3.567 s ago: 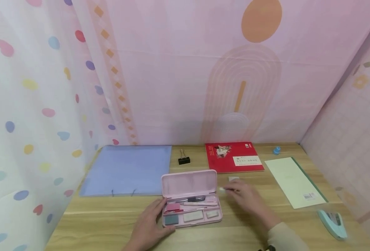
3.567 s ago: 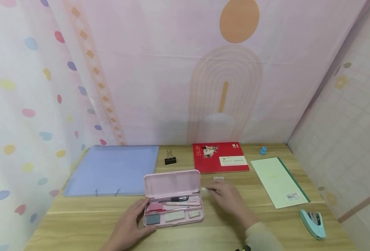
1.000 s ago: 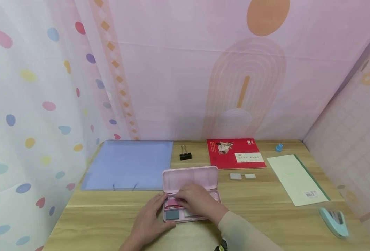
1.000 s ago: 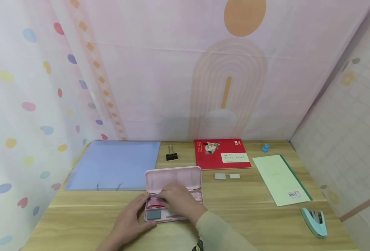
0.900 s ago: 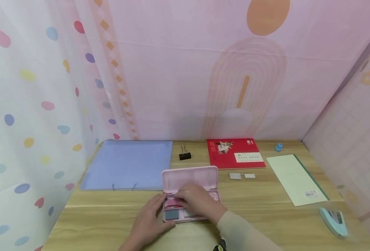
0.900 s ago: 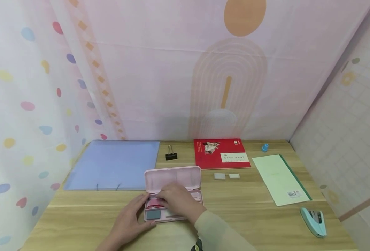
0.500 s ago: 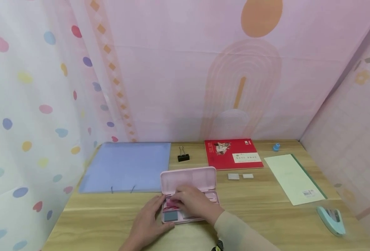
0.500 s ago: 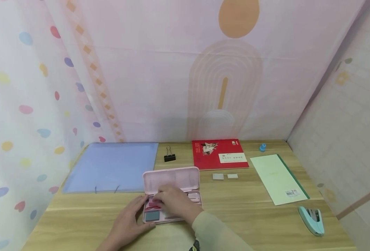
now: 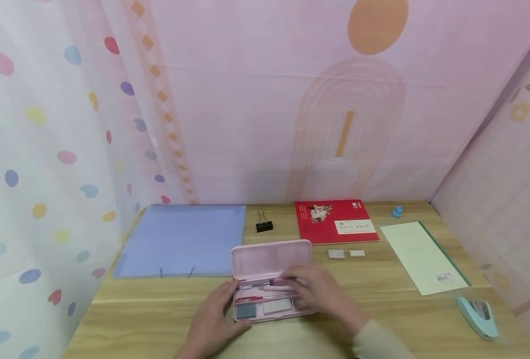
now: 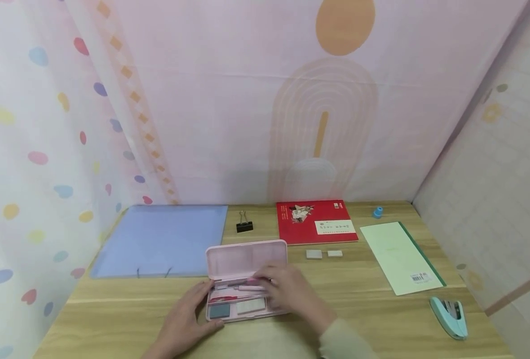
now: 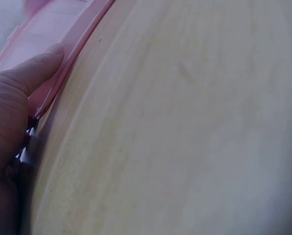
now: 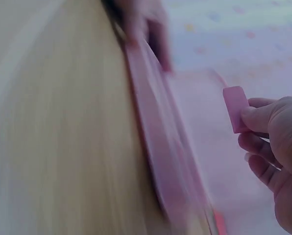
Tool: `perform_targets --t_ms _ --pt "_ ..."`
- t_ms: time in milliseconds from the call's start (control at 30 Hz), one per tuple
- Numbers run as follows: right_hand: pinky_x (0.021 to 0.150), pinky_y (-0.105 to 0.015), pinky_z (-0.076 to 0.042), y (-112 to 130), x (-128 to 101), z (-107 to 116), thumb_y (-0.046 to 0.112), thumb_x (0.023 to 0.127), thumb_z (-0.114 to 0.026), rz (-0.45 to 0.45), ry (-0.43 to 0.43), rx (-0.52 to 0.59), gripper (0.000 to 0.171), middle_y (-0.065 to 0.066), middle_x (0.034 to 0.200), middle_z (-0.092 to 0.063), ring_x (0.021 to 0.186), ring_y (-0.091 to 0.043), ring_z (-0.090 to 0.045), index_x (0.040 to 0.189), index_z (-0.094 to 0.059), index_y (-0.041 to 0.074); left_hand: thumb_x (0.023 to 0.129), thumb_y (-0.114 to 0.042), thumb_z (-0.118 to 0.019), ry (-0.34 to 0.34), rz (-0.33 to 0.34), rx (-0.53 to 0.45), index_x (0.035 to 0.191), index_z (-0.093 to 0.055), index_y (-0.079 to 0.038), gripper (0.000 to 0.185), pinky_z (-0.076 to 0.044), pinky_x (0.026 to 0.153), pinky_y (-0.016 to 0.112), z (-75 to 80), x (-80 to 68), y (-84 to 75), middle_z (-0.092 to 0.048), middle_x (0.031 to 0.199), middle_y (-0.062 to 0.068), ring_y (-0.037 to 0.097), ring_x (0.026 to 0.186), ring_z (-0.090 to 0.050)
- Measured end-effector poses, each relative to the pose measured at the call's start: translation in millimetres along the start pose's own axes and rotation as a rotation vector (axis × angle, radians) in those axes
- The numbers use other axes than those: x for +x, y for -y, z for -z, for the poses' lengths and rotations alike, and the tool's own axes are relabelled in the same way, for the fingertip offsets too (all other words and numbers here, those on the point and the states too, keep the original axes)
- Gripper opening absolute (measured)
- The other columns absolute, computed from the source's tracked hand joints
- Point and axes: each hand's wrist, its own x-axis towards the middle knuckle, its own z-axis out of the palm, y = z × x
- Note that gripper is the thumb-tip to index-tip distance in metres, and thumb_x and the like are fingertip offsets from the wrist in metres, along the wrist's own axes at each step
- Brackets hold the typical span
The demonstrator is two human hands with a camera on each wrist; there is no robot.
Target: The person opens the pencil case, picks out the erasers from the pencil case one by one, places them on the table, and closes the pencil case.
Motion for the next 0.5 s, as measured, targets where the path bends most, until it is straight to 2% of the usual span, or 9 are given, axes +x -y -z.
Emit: perform_targets --t_ms 133,267,400,500 --pt "0.085 -0.032 -0.055 -42.4 -31.7 39.1 0.021 0.088 -0.071 -0.205 -0.094 0.000 0.026 0.020 0.107 -0.064 0.097 -0.003 -0.058 0.113 -0.072 0.029 0.061 -0.083 -0.061 -0.005 0.010 0.010 0.148 -0.039 -0.020 0.110 -0.034 0.107 0.055 1.7 2.2 -3.1 -0.042 0.148 0.009 0.031 0.136 -0.037" --pt "0.083 -0.034 -0.056 -88.7 -55.6 62.6 0.022 0.088 -0.071 -0.338 -0.129 -0.064 0.024 0.017 0.104 -0.066 0.093 -0.007 -0.060 0.111 -0.072 0.028 0.061 -0.085 -0.060 -0.007 0.017 0.025 0.148 -0.040 -0.020 0.110 -0.035 0.107 0.055 2.9 2.3 -3.2 -0.042 0.148 0.008 0.031 0.136 -0.037" --pt "0.085 -0.042 -0.055 -118.5 -68.5 74.2 0.025 0.087 -0.071 -0.394 -0.113 -0.088 0.021 0.009 0.105 -0.068 0.095 -0.014 -0.061 0.108 -0.074 0.027 0.061 -0.084 -0.061 0.003 0.024 0.027 0.148 -0.040 -0.019 0.110 -0.034 0.107 0.055 2.9 2.0 -3.5 -0.042 0.148 0.008 0.031 0.136 -0.037" --pt "0.087 -0.045 -0.054 -127.0 -70.9 77.7 0.025 0.087 -0.072 -0.410 -0.101 -0.087 0.021 0.006 0.105 -0.069 0.097 -0.017 -0.062 0.107 -0.074 0.025 0.062 -0.083 -0.062 0.015 0.026 0.013 0.148 -0.040 -0.018 0.110 -0.035 0.107 0.056 1.8 1.8 -4.9 -0.042 0.148 0.008 0.031 0.136 -0.037"
